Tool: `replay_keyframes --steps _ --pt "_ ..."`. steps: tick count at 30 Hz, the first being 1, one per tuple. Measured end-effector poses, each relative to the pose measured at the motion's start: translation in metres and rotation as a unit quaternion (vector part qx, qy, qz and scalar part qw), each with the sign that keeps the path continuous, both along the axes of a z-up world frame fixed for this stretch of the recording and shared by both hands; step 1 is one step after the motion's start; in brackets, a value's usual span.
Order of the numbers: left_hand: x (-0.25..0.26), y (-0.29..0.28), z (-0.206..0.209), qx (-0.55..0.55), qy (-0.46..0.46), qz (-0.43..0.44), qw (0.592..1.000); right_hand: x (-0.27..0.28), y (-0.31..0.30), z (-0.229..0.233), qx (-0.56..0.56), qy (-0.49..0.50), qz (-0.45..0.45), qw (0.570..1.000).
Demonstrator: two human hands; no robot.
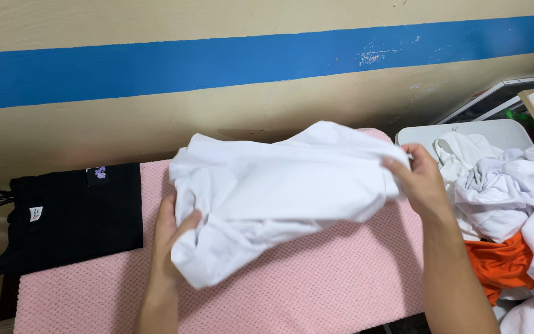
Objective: The person folds two white t-shirts on a pink mat. They smooth each shirt, fold the sleeves and sides inward, then fold the body into a compact rectangle and place it on a growing stack.
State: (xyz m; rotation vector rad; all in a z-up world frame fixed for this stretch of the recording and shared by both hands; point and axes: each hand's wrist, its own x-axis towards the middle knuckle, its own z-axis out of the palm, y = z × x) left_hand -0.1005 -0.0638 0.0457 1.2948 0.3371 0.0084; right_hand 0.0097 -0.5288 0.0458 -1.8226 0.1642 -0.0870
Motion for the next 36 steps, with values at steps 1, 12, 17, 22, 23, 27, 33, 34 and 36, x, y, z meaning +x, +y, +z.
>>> replay_keyframes --steps 1,12,17,22,23,27,33,34,36 --pt "-0.012 0.006 -0.006 0.044 0.037 -0.013 0.998 -0.009 -0.003 -0.001 -0.051 0.048 0.028 0.997" --pt "-0.031 0.037 -0.006 0.573 0.259 -0.203 0.751 -0.045 0.014 -0.011 -0.292 0.166 0.067 0.940" --pt "0.057 0.027 0.002 0.610 -0.018 0.002 0.792 0.033 0.048 -0.032 -0.252 0.090 -0.007 0.963" --pt "0.102 0.019 -0.022 0.588 0.032 -0.027 0.808 0.096 0.054 -0.060 -0.222 0.052 0.059 0.972" --pt "0.106 0.020 -0.027 0.559 0.031 -0.017 0.828 0.103 0.052 -0.067 -0.217 0.070 0.062 0.972" --pt "0.106 0.032 -0.040 0.523 -0.056 0.063 0.848 0.127 0.040 -0.089 -0.115 0.033 0.009 0.993" --pt "0.101 0.044 -0.046 0.483 -0.010 0.099 0.870 0.123 0.015 -0.084 0.110 -0.001 -0.066 0.992" --pt "0.104 0.045 -0.046 0.495 0.013 0.085 0.865 0.121 0.017 -0.080 0.091 0.028 -0.046 0.994" --pt "0.110 0.046 -0.045 0.512 0.028 0.067 0.856 0.116 0.023 -0.071 0.050 0.088 -0.006 0.995"
